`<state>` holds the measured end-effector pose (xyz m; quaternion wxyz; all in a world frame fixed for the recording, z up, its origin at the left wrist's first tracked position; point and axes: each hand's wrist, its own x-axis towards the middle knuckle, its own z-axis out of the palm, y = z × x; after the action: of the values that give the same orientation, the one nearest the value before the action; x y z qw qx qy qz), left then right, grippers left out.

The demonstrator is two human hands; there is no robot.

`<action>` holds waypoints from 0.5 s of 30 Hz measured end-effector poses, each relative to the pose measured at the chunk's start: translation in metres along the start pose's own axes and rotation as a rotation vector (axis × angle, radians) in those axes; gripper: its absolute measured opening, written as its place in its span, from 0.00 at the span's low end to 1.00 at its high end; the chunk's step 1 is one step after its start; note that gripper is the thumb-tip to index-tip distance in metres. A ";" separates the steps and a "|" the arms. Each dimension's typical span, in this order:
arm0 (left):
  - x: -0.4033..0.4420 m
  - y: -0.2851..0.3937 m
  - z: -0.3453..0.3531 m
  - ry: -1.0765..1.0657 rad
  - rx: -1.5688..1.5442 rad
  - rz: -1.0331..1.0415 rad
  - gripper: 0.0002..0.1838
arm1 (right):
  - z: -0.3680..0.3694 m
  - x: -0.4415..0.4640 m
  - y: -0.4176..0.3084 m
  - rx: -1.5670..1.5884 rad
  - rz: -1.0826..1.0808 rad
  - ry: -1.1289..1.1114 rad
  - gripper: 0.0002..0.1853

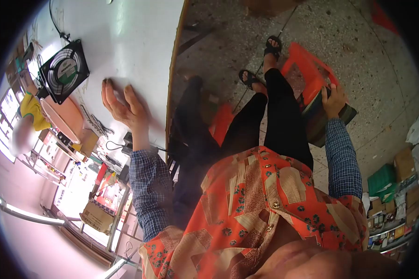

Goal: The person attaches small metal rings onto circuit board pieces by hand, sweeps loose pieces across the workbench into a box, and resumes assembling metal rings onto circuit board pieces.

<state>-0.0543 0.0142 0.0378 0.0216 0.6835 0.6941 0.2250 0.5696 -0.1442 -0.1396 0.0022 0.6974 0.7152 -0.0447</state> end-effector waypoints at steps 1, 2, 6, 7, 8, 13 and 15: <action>0.002 0.003 0.002 0.001 -0.026 -0.010 0.25 | -0.001 -0.001 0.004 0.009 0.000 -0.003 0.21; 0.003 0.004 0.000 -0.007 -0.016 -0.001 0.25 | -0.004 0.001 0.002 0.013 -0.007 -0.016 0.21; 0.003 0.013 -0.003 -0.015 0.029 0.025 0.25 | -0.006 0.004 0.003 0.045 0.001 -0.040 0.19; 0.003 0.007 -0.004 -0.033 0.026 0.085 0.27 | -0.004 0.004 0.003 0.060 0.005 -0.045 0.18; 0.004 0.009 -0.006 -0.048 0.017 0.051 0.28 | -0.015 0.004 0.003 0.062 0.006 -0.056 0.18; 0.010 -0.001 -0.019 -0.160 -0.031 0.045 0.39 | -0.022 0.006 -0.003 0.059 -0.020 -0.015 0.17; 0.003 0.004 -0.026 -0.235 -0.078 0.007 0.47 | -0.033 0.010 -0.005 0.069 -0.045 -0.017 0.17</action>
<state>-0.0593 0.0097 0.0636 0.1285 0.7061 0.6752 0.1703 0.5659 -0.1322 -0.1071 -0.0170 0.6804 0.7288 -0.0751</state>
